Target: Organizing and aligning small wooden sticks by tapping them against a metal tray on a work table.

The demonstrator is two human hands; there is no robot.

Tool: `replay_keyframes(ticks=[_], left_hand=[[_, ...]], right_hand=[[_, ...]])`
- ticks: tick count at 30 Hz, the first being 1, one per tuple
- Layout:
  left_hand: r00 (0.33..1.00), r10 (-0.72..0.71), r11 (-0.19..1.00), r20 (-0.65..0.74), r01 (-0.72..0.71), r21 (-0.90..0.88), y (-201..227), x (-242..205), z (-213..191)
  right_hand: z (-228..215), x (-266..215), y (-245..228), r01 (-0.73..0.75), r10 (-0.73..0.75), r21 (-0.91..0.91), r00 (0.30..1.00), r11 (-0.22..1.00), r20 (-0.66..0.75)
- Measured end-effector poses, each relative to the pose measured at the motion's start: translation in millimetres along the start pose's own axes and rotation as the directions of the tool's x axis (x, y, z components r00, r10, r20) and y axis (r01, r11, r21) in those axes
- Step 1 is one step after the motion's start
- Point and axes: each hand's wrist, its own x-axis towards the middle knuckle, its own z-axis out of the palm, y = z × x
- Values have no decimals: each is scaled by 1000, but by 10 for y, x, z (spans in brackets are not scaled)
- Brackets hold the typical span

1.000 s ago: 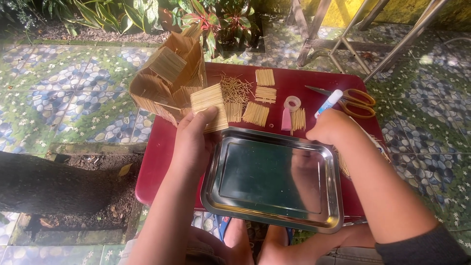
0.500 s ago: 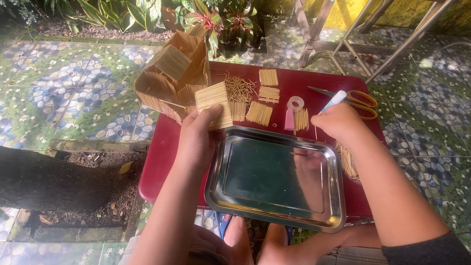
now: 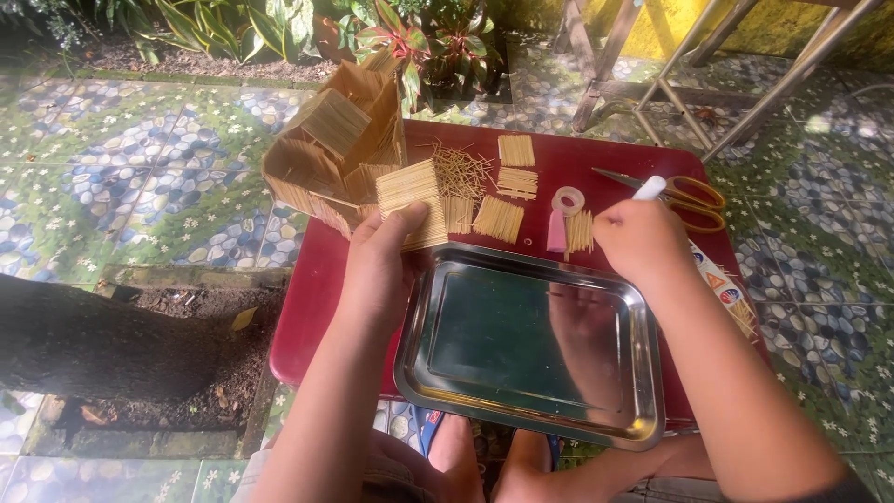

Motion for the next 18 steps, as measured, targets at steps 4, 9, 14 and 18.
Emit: replay_keyframes(ticks=[4,9,14,18], left_hand=[[1000,-10,1000,10,9,3,75,-80,83],[999,-39,996,-16,41,75,-105,82,-16],[996,-93,964,-17,94,248,63,-174,175],[985,-171,922,28,150,356,-266,92,-36]], right_hand=[[-432,-743,-434,2,-6,39,994,999,111],[-515,-1059,-499,18,31,-137,937,990,349],[-268,-949,-401,93,-55,-103,942,990,330],[-122,-805,-300,179,-147,-105,955,978,258]])
